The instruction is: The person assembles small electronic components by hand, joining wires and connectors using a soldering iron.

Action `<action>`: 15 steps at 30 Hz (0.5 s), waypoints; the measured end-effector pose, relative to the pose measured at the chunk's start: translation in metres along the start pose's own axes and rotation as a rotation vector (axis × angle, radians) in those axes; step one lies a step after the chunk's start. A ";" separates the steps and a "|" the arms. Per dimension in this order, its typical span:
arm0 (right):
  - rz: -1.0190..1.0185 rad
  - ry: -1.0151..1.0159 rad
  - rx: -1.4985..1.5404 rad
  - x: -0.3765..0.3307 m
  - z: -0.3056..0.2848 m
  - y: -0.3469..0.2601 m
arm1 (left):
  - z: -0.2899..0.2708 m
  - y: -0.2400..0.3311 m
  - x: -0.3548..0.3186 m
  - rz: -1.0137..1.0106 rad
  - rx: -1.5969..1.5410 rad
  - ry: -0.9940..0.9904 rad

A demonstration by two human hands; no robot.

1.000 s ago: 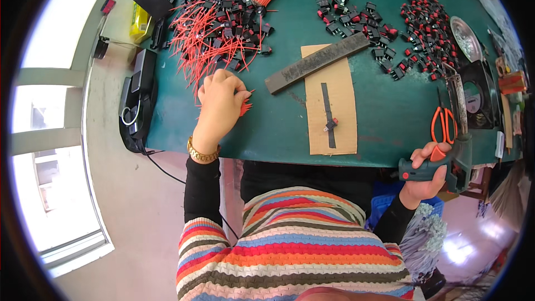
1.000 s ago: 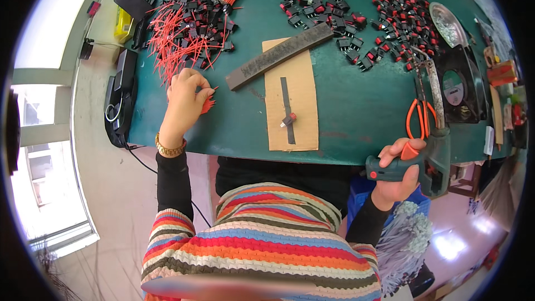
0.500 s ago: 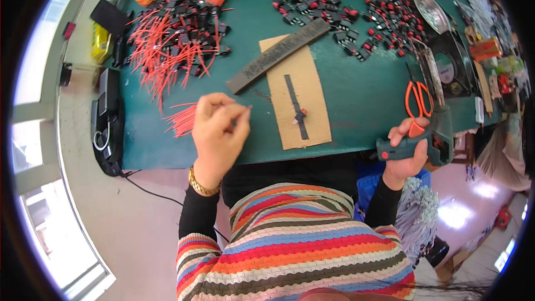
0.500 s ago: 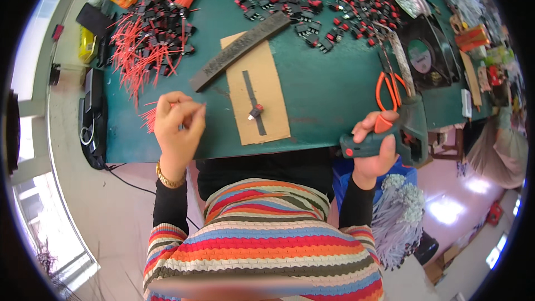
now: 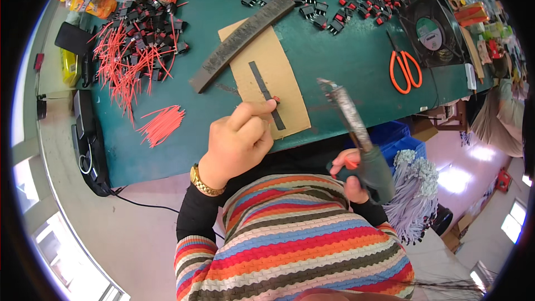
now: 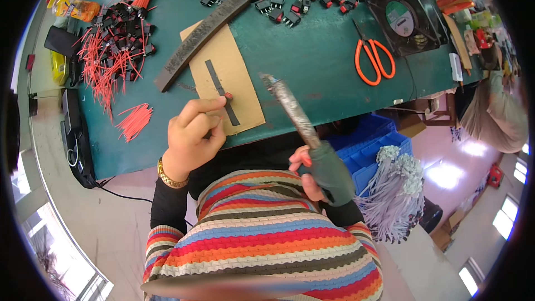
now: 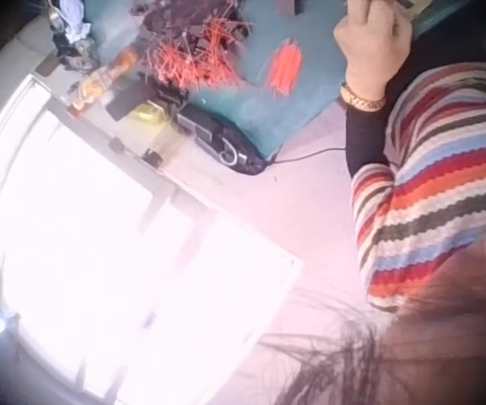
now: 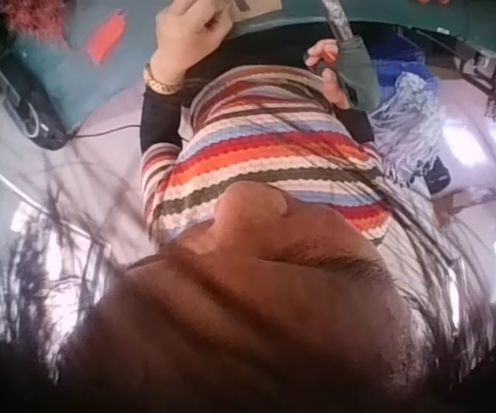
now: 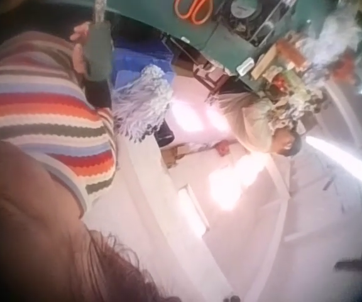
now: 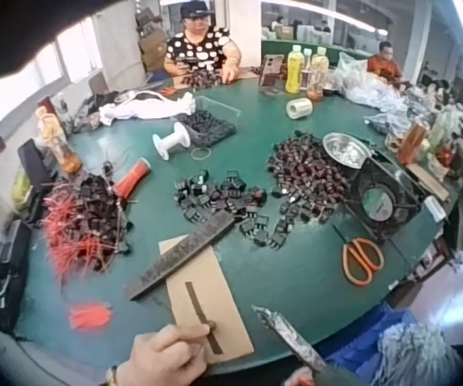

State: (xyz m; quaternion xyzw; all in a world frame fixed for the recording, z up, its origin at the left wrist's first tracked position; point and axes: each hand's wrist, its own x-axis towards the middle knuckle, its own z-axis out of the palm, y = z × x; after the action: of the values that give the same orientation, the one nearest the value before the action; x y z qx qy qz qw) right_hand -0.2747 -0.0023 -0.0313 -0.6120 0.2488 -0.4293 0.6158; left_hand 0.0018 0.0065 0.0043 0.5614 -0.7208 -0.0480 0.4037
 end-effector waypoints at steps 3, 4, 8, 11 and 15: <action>0.175 0.031 -0.011 -0.004 0.009 -0.009 | -0.001 0.001 0.001 -0.058 0.000 -0.017; 0.321 -0.023 0.038 -0.006 0.008 -0.010 | 0.000 0.000 0.002 -0.055 0.012 0.005; 0.391 -0.196 -0.078 -0.014 0.006 -0.001 | -0.002 0.001 -0.001 -0.110 0.018 -0.035; 0.248 -0.273 -0.347 -0.015 0.014 -0.001 | 0.000 0.000 -0.003 -0.109 0.012 -0.031; 0.245 -0.157 -0.364 -0.028 0.015 0.015 | 0.001 0.000 -0.001 -0.116 0.004 -0.037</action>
State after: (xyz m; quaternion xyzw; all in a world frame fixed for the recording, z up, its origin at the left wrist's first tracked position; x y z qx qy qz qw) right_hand -0.2727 0.0274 -0.0498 -0.7099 0.3459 -0.2502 0.5602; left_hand 0.0013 0.0076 0.0033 0.6023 -0.6943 -0.0801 0.3857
